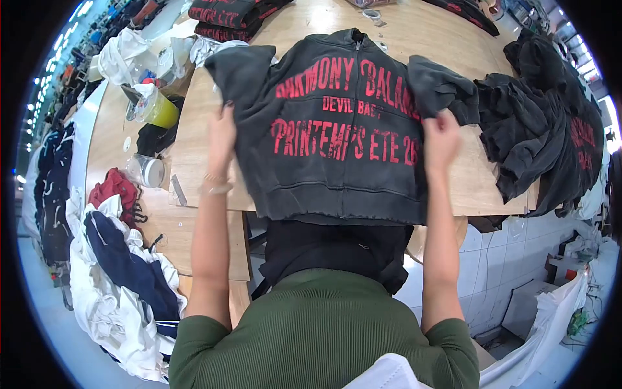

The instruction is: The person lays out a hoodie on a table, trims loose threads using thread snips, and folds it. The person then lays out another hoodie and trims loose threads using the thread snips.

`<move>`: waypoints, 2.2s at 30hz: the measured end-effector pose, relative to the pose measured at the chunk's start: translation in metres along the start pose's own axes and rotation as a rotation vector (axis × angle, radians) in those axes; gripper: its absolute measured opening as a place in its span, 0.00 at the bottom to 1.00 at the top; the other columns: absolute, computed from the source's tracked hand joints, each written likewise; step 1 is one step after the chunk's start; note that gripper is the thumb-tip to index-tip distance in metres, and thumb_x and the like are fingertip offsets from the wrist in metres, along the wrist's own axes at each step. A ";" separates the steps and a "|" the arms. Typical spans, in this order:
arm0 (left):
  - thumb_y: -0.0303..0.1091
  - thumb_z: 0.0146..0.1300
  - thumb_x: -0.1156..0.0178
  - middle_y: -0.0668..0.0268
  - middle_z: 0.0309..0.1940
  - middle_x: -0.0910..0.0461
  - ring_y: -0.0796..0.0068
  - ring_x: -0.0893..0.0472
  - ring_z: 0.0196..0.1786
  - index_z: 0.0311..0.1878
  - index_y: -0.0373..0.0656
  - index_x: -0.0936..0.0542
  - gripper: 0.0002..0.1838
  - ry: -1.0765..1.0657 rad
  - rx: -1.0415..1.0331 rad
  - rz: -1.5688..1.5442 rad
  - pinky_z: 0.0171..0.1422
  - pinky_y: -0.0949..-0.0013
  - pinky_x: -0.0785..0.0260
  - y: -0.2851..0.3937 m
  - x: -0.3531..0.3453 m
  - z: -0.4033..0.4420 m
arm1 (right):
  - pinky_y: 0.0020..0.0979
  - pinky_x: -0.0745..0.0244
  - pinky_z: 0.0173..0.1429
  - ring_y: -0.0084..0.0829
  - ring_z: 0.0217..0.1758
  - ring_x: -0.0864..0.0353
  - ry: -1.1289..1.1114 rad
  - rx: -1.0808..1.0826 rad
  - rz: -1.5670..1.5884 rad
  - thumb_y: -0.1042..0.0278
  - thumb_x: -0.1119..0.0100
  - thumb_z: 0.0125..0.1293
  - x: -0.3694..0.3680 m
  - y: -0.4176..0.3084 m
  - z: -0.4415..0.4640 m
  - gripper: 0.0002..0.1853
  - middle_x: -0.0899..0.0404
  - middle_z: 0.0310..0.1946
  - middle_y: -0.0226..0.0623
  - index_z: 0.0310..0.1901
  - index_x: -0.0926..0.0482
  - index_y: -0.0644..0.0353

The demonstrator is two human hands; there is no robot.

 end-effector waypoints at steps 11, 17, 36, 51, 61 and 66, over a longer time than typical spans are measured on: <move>0.39 0.62 0.39 0.45 0.32 0.20 0.47 0.19 0.40 0.40 0.29 0.21 0.18 -0.318 0.226 0.928 0.45 0.52 0.29 0.016 0.151 -0.084 | 0.30 0.30 0.38 0.25 0.30 0.26 -0.262 -0.506 -0.723 0.59 0.41 0.64 0.228 0.177 -0.050 0.17 0.21 0.25 0.37 0.34 0.21 0.71; 0.17 0.58 0.51 0.59 0.41 0.19 0.73 0.18 0.38 0.57 0.35 0.24 0.22 -0.554 -0.047 0.190 0.46 0.71 0.24 0.000 -0.014 0.050 | 0.23 0.32 0.59 0.23 0.52 0.21 -0.357 -0.104 0.375 0.76 0.51 0.68 0.099 0.043 0.029 0.14 0.17 0.49 0.36 0.52 0.20 0.67; 0.14 0.52 0.43 0.50 0.66 0.35 0.48 0.29 0.64 0.65 0.51 0.29 0.35 -0.146 -1.072 0.310 0.65 0.61 0.34 0.137 -0.069 0.110 | 0.28 0.28 0.45 0.27 0.37 0.23 -0.145 0.336 0.409 0.77 0.50 0.69 0.015 -0.087 0.060 0.06 0.21 0.34 0.37 0.45 0.25 0.65; 0.60 0.64 0.48 0.67 0.77 0.54 0.49 0.57 0.78 0.73 0.69 0.40 0.34 -0.687 -0.553 0.911 0.66 0.18 0.62 0.016 -0.054 -0.139 | 0.49 0.68 0.80 0.38 0.78 0.50 -0.636 0.227 -0.261 0.84 0.56 0.63 0.021 0.050 -0.056 0.30 0.43 0.74 0.36 0.64 0.26 0.43; 0.58 0.64 0.47 0.64 0.77 0.54 0.49 0.57 0.78 0.73 0.67 0.39 0.34 -0.716 -0.557 0.924 0.66 0.19 0.59 0.016 -0.054 -0.138 | 0.43 0.67 0.80 0.33 0.78 0.46 -0.598 0.232 -0.185 0.84 0.57 0.63 0.022 0.062 -0.047 0.28 0.38 0.72 0.33 0.63 0.26 0.49; 0.48 0.63 0.40 0.59 0.67 0.34 0.50 0.37 0.70 0.64 0.56 0.28 0.26 -0.669 -0.562 0.815 0.66 0.30 0.48 0.051 -0.051 -0.121 | 0.44 0.65 0.80 0.34 0.76 0.42 -0.597 0.108 -0.073 0.84 0.55 0.62 0.021 0.058 -0.038 0.26 0.31 0.68 0.33 0.60 0.25 0.52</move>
Point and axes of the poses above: each hand's wrist, its own z-axis towards the middle knuckle, its own x-axis out of the back of the hand, y = z × x, the point moved 2 cm from there along z, towards the middle knuckle
